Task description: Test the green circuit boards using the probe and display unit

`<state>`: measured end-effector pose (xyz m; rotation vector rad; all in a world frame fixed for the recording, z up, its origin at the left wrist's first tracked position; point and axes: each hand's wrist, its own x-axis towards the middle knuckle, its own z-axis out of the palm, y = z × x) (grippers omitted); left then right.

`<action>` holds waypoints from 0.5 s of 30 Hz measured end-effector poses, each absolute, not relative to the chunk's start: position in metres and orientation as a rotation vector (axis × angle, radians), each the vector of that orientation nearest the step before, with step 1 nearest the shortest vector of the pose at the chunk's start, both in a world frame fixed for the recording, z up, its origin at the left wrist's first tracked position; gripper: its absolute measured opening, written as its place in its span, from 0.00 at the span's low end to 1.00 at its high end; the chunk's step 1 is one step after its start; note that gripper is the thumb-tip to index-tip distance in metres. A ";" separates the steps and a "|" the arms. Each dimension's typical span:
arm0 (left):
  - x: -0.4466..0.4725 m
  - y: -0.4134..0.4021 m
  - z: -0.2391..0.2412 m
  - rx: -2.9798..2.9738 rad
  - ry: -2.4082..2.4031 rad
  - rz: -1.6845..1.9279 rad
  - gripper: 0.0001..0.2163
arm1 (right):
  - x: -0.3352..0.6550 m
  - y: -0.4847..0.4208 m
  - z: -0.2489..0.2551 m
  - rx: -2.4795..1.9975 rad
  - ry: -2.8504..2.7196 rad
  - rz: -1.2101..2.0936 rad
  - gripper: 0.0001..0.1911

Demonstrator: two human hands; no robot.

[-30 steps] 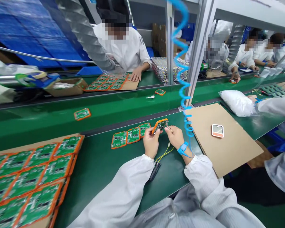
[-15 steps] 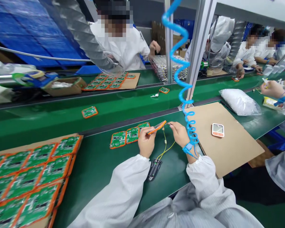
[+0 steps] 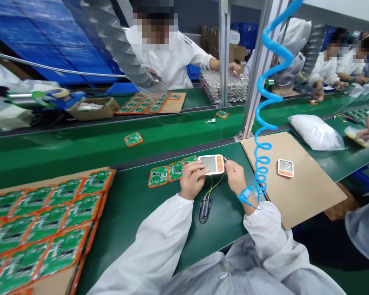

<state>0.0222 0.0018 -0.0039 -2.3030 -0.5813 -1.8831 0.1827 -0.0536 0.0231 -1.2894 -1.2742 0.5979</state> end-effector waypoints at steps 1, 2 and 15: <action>0.020 0.002 -0.003 -2.358 -0.525 -1.791 0.12 | 0.178 -0.053 0.021 -1.233 -1.226 0.777 0.27; 0.016 0.004 -0.002 -2.420 -0.469 -1.687 0.12 | 0.173 -0.052 0.018 -1.174 -1.165 0.937 0.27; -0.122 0.212 0.028 -1.969 -2.444 -0.983 0.42 | 0.173 -0.043 0.010 -1.060 -0.867 1.055 0.26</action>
